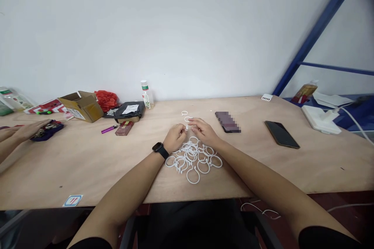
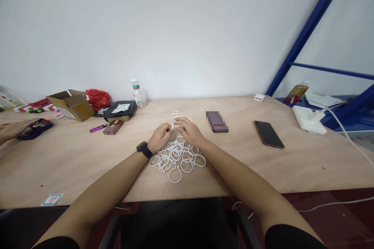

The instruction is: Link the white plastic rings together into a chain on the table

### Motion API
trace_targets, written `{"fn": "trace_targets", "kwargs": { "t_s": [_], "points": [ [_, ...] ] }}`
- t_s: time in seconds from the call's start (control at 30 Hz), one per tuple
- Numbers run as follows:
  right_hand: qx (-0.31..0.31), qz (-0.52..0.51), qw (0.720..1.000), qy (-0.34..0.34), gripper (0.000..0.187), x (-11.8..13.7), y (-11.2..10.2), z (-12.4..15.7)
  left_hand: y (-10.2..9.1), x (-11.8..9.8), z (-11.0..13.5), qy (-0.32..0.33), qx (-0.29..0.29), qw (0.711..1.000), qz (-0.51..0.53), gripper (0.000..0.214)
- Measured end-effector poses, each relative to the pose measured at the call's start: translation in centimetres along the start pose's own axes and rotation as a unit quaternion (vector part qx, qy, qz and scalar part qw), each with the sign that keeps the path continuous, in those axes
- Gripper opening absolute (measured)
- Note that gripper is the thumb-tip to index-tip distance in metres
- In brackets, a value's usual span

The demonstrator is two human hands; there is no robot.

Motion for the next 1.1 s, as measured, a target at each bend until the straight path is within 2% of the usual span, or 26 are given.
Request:
{"fn": "trace_targets", "kwargs": {
  "t_s": [0.17,0.33,0.43,0.7,0.83,0.97,1.1],
  "points": [
    [0.044,-0.038,0.997,0.044,0.028,-0.8,1.0,0.2,0.5,0.1,0.0,0.001,0.024,1.0,-0.001,0.017],
    [0.008,-0.118,0.977,0.176,0.028,-4.0,1.4,0.9,0.7,0.5,0.0,-0.011,0.029,1.0,-0.005,0.023],
    [-0.014,-0.155,0.966,0.208,0.031,-4.9,1.4,1.1,0.8,0.3,-0.1,0.003,0.038,0.999,-0.019,0.026],
    [-0.002,-0.112,0.978,0.175,0.021,-3.5,1.1,0.7,1.0,-0.3,0.0,0.033,0.077,0.989,-0.12,0.032],
    [0.01,-0.079,0.985,0.15,0.017,-2.7,0.9,0.5,1.2,-0.6,0.1,0.048,0.084,0.986,-0.136,0.033],
    [0.031,-0.07,0.988,0.131,0.016,-2.3,1.0,0.4,1.5,-0.5,0.1,0.037,0.081,0.992,-0.088,0.032],
    [-0.004,-0.097,0.984,0.146,0.021,-3.2,0.6,0.2,1.1,0.0,-0.4,-0.01,0.026,1.0,-0.013,0.031]
  ]
}}
Point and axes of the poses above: each hand's wrist, its own z-axis away from the middle knuckle, its own y-axis out of the palm, x = y × z, the point moved 8 cm from there along -z, towards the middle knuckle, and after that the axes turned 1 degree about -y, right-handed, at the moved point
